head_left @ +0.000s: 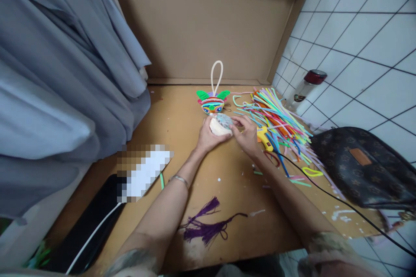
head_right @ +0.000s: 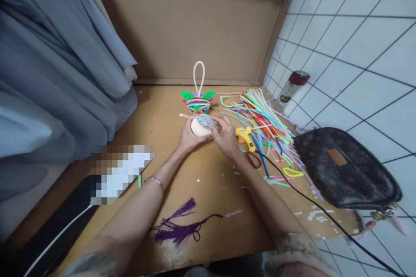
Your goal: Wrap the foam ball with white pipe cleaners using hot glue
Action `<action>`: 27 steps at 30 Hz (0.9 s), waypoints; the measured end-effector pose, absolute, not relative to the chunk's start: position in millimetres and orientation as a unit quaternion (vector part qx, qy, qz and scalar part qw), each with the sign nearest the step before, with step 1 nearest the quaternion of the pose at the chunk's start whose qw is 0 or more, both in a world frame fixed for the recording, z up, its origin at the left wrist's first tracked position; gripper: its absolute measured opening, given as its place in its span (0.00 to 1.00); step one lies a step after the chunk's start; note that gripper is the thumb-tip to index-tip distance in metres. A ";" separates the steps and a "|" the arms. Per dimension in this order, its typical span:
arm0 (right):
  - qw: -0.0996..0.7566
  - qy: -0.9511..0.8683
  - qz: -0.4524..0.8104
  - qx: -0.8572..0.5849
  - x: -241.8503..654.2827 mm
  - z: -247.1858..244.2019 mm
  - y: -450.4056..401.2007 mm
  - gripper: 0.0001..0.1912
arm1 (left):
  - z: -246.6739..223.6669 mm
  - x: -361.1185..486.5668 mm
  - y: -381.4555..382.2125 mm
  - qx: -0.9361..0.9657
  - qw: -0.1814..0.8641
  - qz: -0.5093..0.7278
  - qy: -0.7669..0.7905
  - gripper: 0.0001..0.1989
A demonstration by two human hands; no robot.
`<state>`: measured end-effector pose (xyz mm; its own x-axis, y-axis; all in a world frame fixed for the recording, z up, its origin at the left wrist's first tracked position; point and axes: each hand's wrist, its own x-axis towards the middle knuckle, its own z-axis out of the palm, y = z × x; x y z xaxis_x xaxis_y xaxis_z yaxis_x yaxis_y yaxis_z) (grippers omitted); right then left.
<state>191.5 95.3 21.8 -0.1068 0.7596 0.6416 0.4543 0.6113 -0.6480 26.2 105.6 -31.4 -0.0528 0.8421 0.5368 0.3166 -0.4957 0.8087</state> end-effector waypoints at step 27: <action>0.402 -0.656 -0.058 -0.636 263.4 23.0 87.7 0.16 | -35.2 11.9 115.9 0.588 0.324 0.595 0.442 0.46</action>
<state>263.4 87.7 23.0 0.1331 0.7881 0.6010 0.8813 0.1833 -0.4356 11.9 115.9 -35.2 -0.0986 0.9055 0.4127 0.1349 -0.3987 0.9071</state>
